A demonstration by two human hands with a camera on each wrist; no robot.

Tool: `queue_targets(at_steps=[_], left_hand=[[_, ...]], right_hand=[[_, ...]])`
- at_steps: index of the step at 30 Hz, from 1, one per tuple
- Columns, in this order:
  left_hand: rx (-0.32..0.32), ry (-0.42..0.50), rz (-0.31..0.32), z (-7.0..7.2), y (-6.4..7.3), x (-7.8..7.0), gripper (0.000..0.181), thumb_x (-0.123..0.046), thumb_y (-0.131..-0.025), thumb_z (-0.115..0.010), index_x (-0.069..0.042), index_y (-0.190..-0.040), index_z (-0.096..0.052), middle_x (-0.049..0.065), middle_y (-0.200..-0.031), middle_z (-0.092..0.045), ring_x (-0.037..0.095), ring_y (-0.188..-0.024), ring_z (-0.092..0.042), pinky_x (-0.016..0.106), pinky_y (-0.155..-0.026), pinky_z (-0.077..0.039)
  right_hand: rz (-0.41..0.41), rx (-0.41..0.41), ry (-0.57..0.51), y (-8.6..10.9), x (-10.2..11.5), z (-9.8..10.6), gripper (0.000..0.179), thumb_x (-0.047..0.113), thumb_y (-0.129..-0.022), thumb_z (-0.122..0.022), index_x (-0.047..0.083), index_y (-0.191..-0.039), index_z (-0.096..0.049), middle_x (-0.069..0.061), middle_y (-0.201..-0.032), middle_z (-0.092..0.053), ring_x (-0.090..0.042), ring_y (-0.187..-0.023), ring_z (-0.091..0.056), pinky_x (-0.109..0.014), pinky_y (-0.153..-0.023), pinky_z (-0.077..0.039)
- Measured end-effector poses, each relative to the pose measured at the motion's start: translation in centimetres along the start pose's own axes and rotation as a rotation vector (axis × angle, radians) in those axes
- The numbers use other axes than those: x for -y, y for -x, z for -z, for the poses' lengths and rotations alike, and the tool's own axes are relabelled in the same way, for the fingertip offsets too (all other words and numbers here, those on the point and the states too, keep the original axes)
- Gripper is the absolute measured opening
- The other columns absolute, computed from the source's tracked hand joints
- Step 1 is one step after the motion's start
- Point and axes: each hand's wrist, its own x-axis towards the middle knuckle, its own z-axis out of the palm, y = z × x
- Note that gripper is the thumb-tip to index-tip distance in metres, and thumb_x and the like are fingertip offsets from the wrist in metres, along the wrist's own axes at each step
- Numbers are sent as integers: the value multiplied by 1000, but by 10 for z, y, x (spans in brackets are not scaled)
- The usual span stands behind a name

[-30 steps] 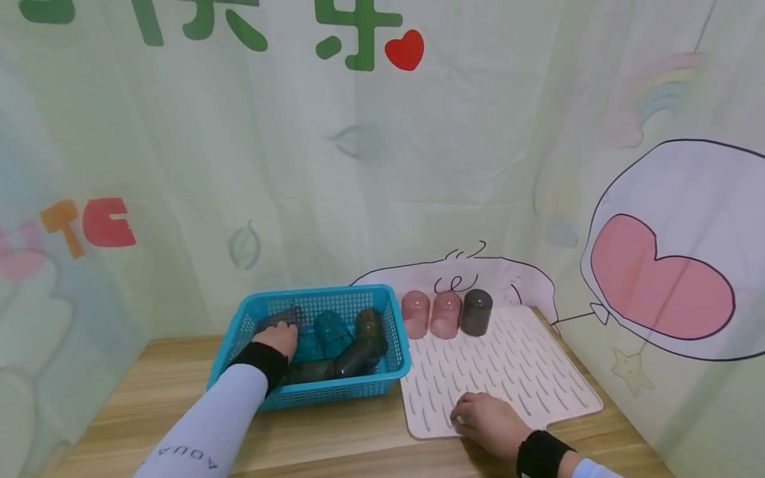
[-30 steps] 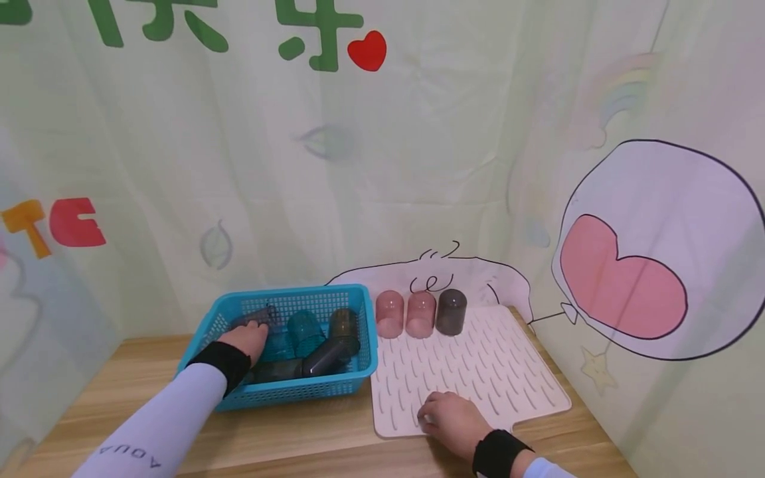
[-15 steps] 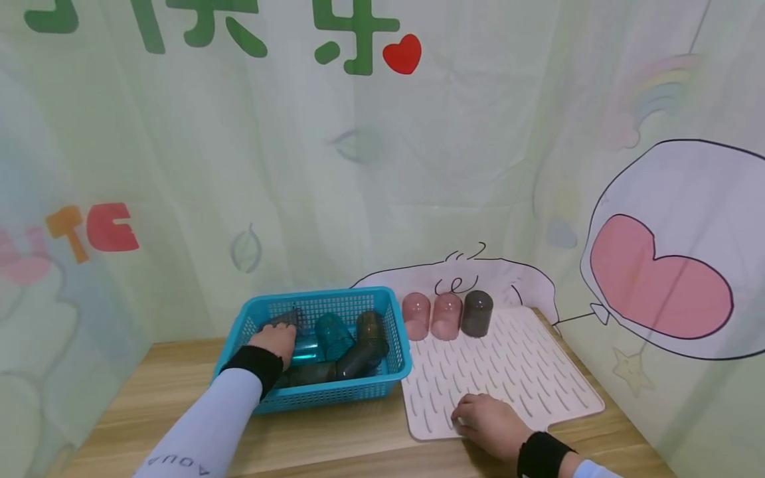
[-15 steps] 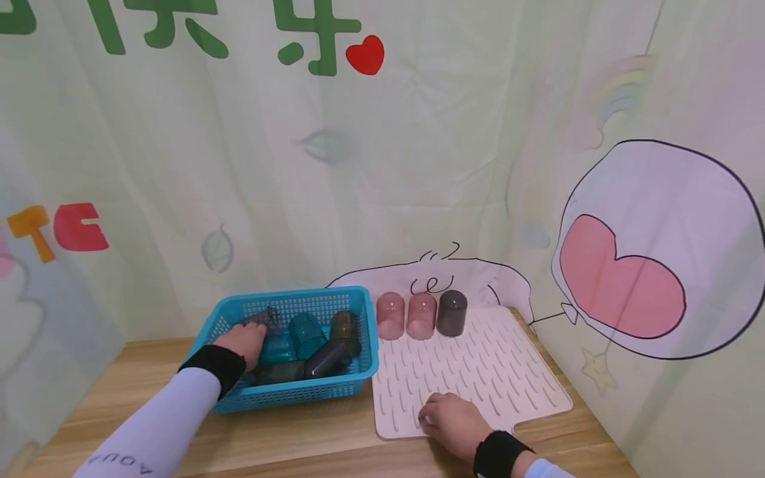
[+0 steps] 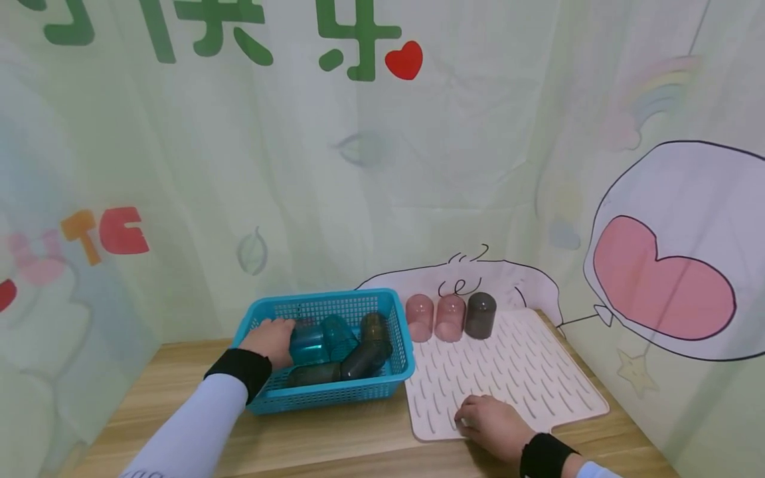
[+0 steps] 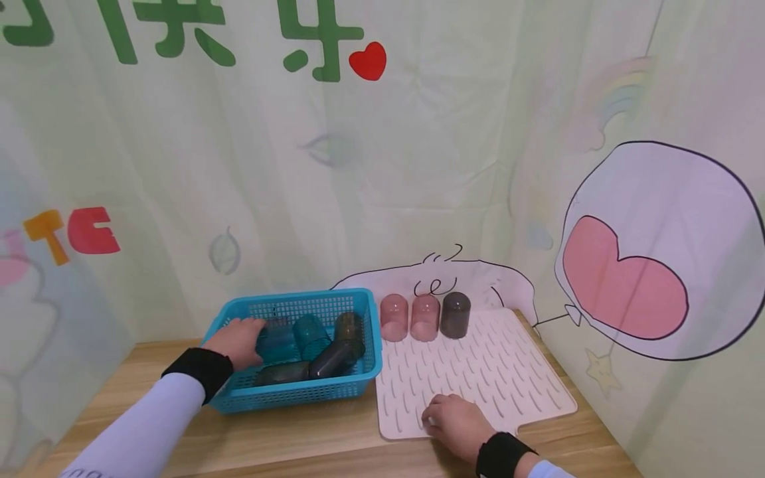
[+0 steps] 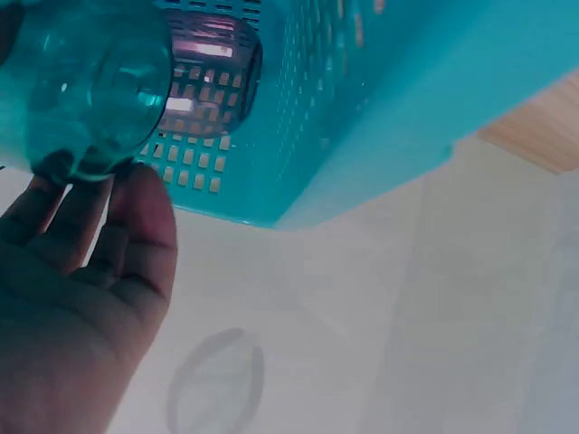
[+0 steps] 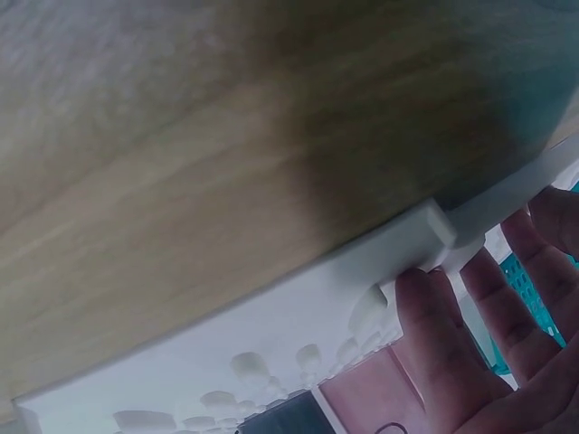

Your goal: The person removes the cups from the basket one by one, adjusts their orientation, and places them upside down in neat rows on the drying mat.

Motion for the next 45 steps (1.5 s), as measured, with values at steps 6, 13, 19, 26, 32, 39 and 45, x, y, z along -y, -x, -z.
queue_targets(at_steps=[6, 13, 19, 26, 32, 39, 45], left_hand=[[-35, 71, -26, 11, 11, 0, 65, -21, -75, -77, 2, -129, -50, 24, -128, -54, 41, -112, -46, 57, -95, -44], [18, 231, -12, 23, 21, -6, 70, -29, -80, -74, 1, -135, -44, 26, -137, -45, 42, -121, -41, 57, -98, -42], [5, 337, -11, 22, 26, -11, 71, -38, -82, -71, -4, -138, -41, 24, -139, -39, 37, -117, -46, 56, -95, -45], [-22, 444, -28, 23, 31, -19, 71, -42, -84, -68, -9, -140, -40, 22, -140, -36, 36, -117, -43, 57, -96, -44], [-30, 522, -36, 22, 35, -28, 73, -47, -84, -67, -13, -142, -38, 20, -140, -34, 37, -119, -41, 59, -95, -44], [-58, 598, -42, 16, 39, -40, 73, -46, -85, -67, -14, -142, -36, 15, -136, -39, 29, -106, -47, 49, -87, -51], [-47, 676, -10, 12, 45, -54, 72, -45, -85, -67, -17, -142, -34, 13, -139, -40, 28, -110, -47, 51, -90, -50]], right_hand=[[-34, 31, -18, 0, 3, 3, 10, 24, -85, -71, 23, -95, -71, 10, -92, -62, -8, -84, -55, -36, -74, -53], [-31, 38, -15, 0, 5, 5, 11, 24, -85, -71, 22, -95, -71, 9, -92, -62, -8, -84, -55, -36, -75, -53], [-6, 30, -14, 1, 5, 5, 10, 23, -84, -71, 22, -95, -70, 9, -92, -62, -8, -84, -55, -36, -74, -53], [34, -9, 4, 1, 4, 4, 8, 21, -85, -70, 21, -93, -70, 9, -92, -63, -9, -84, -56, -35, -73, -53], [44, -18, -3, 2, 5, 3, 7, 20, -85, -69, 20, -92, -70, 9, -92, -63, -9, -85, -56, -35, -74, -53], [31, 0, -14, 3, 6, 5, 8, 19, -85, -70, 21, -93, -70, 8, -94, -63, -9, -87, -57, -36, -75, -53], [24, 10, -35, 3, 9, 9, 9, 18, -85, -70, 20, -94, -70, 7, -95, -63, -9, -87, -56, -37, -76, -53]])
